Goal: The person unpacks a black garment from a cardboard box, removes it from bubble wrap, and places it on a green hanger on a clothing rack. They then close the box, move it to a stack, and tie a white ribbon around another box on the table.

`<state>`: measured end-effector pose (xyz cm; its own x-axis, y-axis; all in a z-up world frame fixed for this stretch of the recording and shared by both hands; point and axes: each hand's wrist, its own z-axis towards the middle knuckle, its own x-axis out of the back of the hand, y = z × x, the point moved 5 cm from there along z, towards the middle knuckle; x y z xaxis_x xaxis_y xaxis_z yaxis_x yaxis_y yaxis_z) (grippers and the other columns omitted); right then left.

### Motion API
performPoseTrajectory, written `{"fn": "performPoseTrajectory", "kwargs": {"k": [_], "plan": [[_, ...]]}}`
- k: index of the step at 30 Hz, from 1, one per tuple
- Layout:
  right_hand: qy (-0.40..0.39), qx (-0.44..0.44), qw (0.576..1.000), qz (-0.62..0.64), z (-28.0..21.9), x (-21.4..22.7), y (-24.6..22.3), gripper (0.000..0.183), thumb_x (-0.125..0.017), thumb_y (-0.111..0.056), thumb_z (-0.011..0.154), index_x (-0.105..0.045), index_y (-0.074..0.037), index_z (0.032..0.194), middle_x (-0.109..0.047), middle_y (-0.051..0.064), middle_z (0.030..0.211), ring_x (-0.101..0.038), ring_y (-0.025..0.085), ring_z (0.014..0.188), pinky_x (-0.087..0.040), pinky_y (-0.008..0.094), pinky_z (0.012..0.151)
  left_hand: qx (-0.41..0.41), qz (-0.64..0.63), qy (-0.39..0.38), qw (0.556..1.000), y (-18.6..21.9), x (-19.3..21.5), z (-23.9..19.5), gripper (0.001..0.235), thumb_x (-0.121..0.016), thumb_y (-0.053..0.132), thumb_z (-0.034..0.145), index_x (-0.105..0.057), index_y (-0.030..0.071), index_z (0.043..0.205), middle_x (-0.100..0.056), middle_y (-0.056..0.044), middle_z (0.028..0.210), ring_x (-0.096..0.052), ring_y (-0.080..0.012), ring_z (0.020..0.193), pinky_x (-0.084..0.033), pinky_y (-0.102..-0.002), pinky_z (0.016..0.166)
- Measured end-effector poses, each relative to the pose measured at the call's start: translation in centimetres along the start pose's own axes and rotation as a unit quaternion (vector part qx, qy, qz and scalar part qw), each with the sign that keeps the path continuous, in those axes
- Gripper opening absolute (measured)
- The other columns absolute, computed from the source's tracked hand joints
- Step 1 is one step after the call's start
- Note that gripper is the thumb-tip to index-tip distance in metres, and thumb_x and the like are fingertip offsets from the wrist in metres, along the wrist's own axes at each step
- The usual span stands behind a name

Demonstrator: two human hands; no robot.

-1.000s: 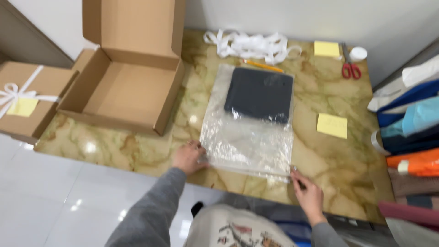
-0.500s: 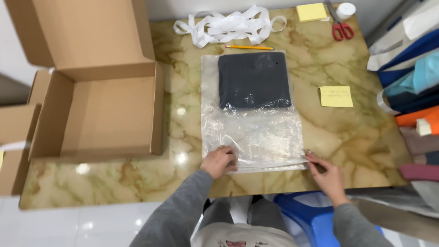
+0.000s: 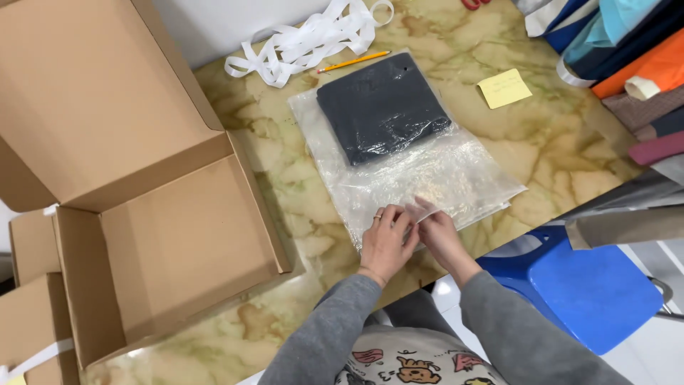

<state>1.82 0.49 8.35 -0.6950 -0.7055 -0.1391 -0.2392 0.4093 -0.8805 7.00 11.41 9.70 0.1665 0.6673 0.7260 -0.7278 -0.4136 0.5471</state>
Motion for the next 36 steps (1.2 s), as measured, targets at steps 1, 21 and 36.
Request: {"fn": "performPoseTrajectory", "kwargs": {"k": [1,21,36], "plan": [[0.003,0.005,1.0,0.003,1.3,-0.2,1.0,0.052,-0.063,-0.008,0.099,-0.055,0.004,0.148,-0.068,0.028,0.13,-0.071,0.034,0.112,-0.058,0.051,0.096,-0.006,-0.001,0.001,1.0,-0.1,0.6,0.1,0.011,-0.067,0.028,0.093,-0.062,0.018,0.091,-0.055,0.002,0.103,-0.063,-0.0213,0.099,-0.064,-0.037,0.063],[0.197,-0.035,0.979,0.028,23.7,-1.0,3.4,0.08,-0.085,-0.045,0.095,-0.049,0.007,0.144,-0.07,0.015,0.082,-0.071,0.025,0.058,-0.055,0.036,0.048,0.171,0.001,-0.167,0.971,-19.0,1.4,20.5,0.049,-0.057,0.036,0.104,-0.053,0.019,0.15,-0.065,-0.015,0.139,-0.064,-0.0366,0.128,-0.055,-0.051,0.105],[0.194,-0.088,0.95,-0.226,24.6,-3.3,-0.1,0.045,-0.083,-0.046,0.084,-0.067,-0.008,0.065,-0.068,0.009,0.05,-0.069,0.021,0.046,-0.05,0.032,0.057,0.023,0.232,-0.114,0.966,-28.3,-8.5,27.0,0.065,-0.065,0.044,0.092,-0.055,0.014,0.149,-0.05,-0.011,0.16,-0.048,-0.0324,0.142,-0.037,-0.053,0.115]]}}
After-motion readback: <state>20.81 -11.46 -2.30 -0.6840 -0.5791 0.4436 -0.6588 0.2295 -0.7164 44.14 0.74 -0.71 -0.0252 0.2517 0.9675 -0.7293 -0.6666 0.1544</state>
